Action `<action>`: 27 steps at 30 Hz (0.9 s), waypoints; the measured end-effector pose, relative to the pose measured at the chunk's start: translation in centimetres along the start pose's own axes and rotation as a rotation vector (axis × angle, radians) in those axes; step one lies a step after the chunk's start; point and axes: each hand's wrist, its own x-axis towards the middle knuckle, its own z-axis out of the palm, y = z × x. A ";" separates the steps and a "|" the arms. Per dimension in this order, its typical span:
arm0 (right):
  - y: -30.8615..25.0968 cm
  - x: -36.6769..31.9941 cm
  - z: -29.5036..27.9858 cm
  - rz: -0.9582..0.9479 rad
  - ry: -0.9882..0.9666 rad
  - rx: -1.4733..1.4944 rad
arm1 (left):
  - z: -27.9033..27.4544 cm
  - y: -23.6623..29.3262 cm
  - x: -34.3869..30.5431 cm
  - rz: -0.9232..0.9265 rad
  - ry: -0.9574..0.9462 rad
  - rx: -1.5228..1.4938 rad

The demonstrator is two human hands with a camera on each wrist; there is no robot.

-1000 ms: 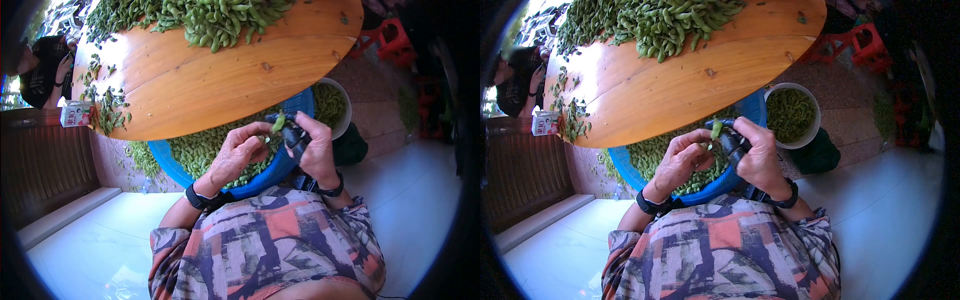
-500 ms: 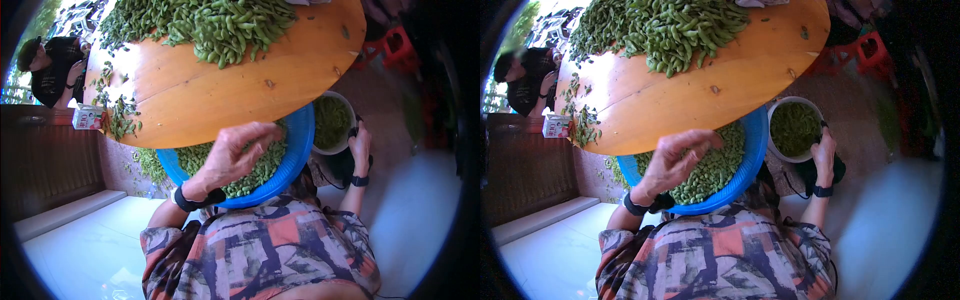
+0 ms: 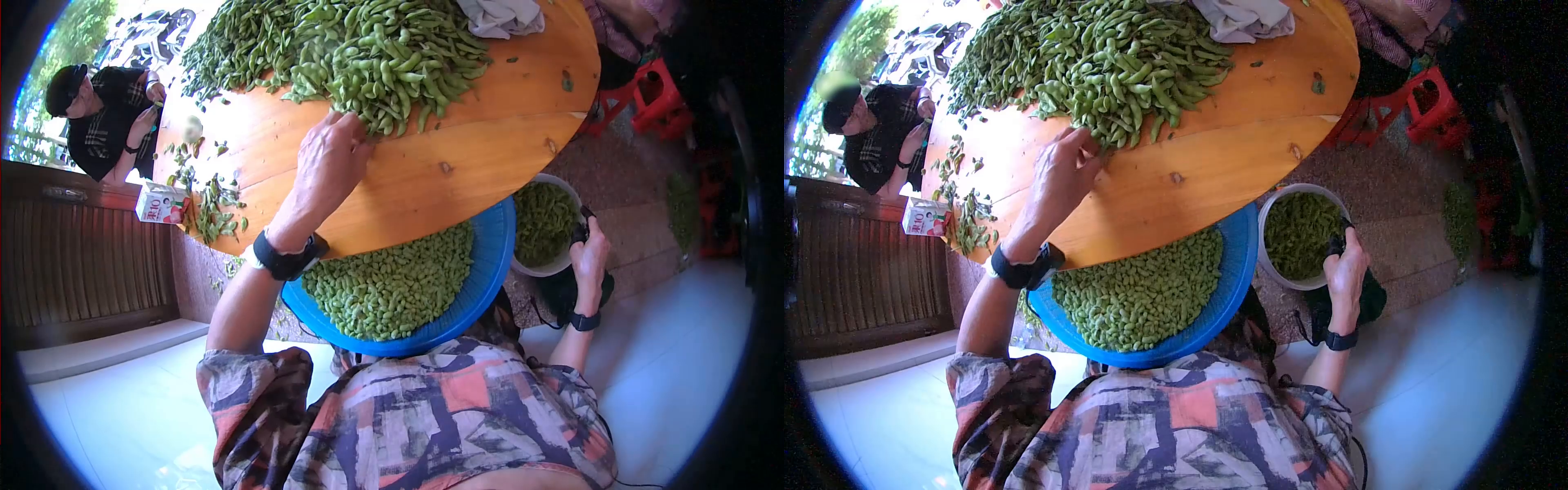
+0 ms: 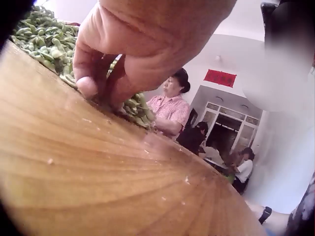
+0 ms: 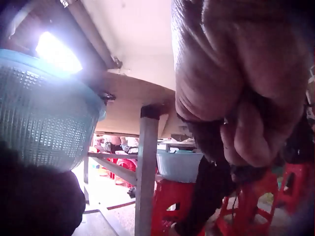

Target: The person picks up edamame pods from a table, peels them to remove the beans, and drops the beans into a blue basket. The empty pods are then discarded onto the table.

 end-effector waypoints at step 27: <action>-21.0 -4.9 -0.6 0.014 -1.000 1.379 | 0.9 7.5 -10.8 -0.331 0.072 -1.196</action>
